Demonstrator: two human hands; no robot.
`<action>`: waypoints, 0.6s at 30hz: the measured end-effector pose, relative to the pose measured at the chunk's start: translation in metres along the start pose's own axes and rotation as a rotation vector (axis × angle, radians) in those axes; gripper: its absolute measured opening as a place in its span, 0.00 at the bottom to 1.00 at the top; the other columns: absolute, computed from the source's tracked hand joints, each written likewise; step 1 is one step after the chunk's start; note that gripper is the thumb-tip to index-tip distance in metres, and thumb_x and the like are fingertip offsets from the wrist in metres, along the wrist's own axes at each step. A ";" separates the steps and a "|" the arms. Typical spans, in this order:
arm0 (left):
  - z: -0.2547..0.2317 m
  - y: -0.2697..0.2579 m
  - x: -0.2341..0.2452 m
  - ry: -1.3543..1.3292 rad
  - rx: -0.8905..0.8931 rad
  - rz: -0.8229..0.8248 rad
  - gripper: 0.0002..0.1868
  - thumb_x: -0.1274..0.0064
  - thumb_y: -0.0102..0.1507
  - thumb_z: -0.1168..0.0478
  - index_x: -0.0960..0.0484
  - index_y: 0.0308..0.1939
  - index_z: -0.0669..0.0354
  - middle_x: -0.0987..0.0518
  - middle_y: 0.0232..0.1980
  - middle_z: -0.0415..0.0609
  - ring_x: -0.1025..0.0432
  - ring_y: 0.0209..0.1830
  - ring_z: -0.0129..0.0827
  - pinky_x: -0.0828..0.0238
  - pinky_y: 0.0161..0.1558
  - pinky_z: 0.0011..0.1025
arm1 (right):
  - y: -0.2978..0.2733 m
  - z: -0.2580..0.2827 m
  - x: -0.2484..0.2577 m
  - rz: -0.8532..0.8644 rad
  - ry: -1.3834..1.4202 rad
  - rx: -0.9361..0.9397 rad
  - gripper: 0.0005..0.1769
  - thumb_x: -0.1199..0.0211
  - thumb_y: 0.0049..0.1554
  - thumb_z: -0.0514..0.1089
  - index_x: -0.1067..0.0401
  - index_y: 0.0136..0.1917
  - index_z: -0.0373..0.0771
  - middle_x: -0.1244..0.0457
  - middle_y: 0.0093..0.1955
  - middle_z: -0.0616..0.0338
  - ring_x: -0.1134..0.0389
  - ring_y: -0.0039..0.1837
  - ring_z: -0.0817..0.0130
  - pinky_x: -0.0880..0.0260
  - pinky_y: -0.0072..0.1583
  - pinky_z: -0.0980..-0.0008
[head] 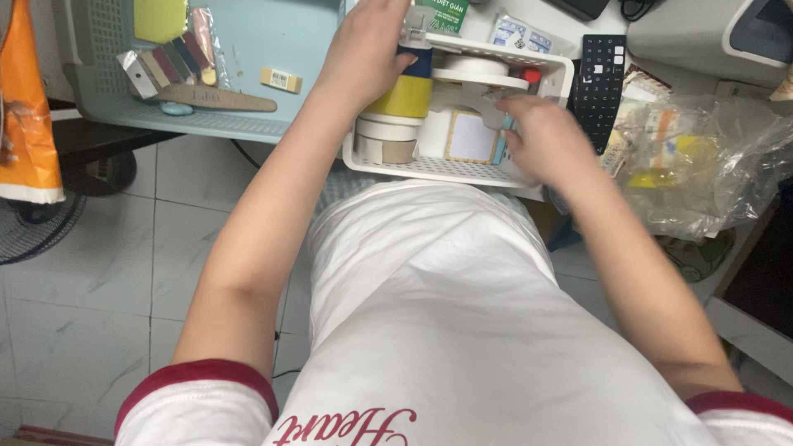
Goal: The person takes a pair of glasses out of a case and then sorts various small items including papers, stickers, and bottles by placing them into plastic baskets on a desk.
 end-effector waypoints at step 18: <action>-0.027 -0.007 0.021 -0.032 -0.090 -0.035 0.48 0.24 0.51 0.61 0.34 0.71 0.56 0.23 0.56 0.57 0.31 0.58 0.55 0.34 0.59 0.46 | -0.022 0.042 -0.005 -0.330 -0.099 0.161 0.11 0.32 0.52 0.38 0.29 0.47 0.33 0.37 0.67 0.43 0.37 0.69 0.44 0.33 0.65 0.52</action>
Point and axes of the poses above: each hand's wrist, its own y-axis towards the middle knuckle, its own x-axis out of the back of the hand, z = x × y, the point moved 5 cm from there along y, towards the middle knuckle
